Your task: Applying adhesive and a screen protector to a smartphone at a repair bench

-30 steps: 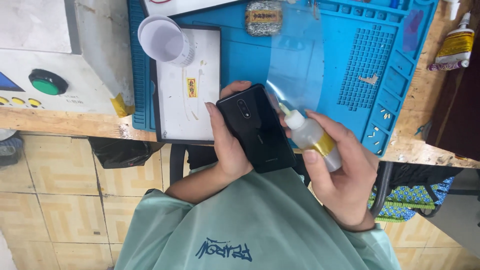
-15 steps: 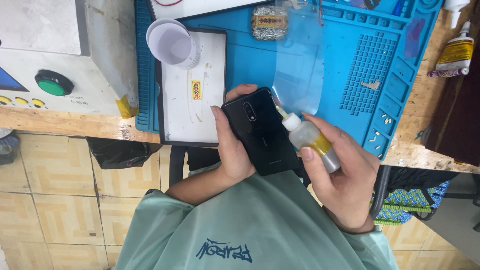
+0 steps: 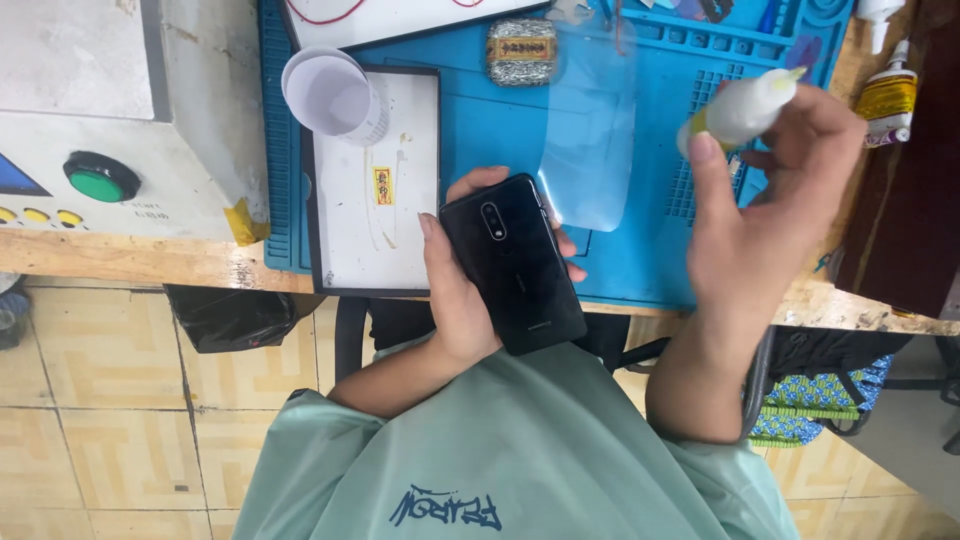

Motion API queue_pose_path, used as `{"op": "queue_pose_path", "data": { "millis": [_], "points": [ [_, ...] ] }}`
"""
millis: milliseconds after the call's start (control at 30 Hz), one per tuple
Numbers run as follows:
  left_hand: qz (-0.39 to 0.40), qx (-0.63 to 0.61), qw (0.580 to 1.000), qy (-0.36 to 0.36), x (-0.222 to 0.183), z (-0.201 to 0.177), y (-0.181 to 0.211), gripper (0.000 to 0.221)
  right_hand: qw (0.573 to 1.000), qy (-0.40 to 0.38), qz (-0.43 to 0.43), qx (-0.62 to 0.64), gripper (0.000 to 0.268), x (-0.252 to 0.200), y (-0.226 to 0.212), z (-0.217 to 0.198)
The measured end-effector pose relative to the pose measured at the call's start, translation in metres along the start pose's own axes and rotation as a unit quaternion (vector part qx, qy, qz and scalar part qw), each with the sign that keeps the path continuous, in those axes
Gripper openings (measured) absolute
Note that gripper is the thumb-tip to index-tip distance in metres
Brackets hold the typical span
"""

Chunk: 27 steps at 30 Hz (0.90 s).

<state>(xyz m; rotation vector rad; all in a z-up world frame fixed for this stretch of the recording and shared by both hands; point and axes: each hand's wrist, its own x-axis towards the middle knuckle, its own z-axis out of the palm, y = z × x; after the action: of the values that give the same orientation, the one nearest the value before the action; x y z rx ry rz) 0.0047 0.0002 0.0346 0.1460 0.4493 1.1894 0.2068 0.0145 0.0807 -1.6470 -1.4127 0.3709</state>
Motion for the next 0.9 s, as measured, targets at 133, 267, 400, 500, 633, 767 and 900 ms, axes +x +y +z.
{"op": "queue_pose_path", "data": {
  "millis": [133,267,400,500,633,767,900],
  "points": [
    [-0.001,-0.02,1.0,-0.012,-0.002,-0.006,0.0,0.066,1.0,-0.029,0.005,0.007,0.046,0.004,0.003,0.009],
    [-0.011,-0.045,0.999,-0.016,-0.006,-0.012,0.0,0.063,0.997,0.058,0.042,-0.026,0.042,-0.018,-0.028,0.01],
    [-0.007,-0.084,0.996,-0.025,-0.01,-0.011,-0.001,0.059,0.972,-0.042,0.221,0.063,0.046,-0.052,-0.061,-0.001],
    [0.033,-0.039,0.998,-0.049,-0.006,-0.005,-0.003,0.059,0.865,-0.198,0.253,0.386,0.074,-0.048,-0.035,0.011],
    [0.025,-0.045,0.998,-0.047,-0.006,-0.006,-0.003,0.06,0.881,-0.176,0.247,0.362,0.064,-0.032,-0.041,0.034],
    [0.067,0.01,0.998,-0.001,-0.004,-0.007,-0.001,0.062,0.869,-0.128,0.29,0.379,0.014,-0.02,-0.058,0.047],
    [0.128,0.032,0.991,-0.02,0.002,0.0,-0.003,0.057,0.912,-0.037,0.24,0.329,0.013,-0.031,-0.062,0.059]
  ]
}}
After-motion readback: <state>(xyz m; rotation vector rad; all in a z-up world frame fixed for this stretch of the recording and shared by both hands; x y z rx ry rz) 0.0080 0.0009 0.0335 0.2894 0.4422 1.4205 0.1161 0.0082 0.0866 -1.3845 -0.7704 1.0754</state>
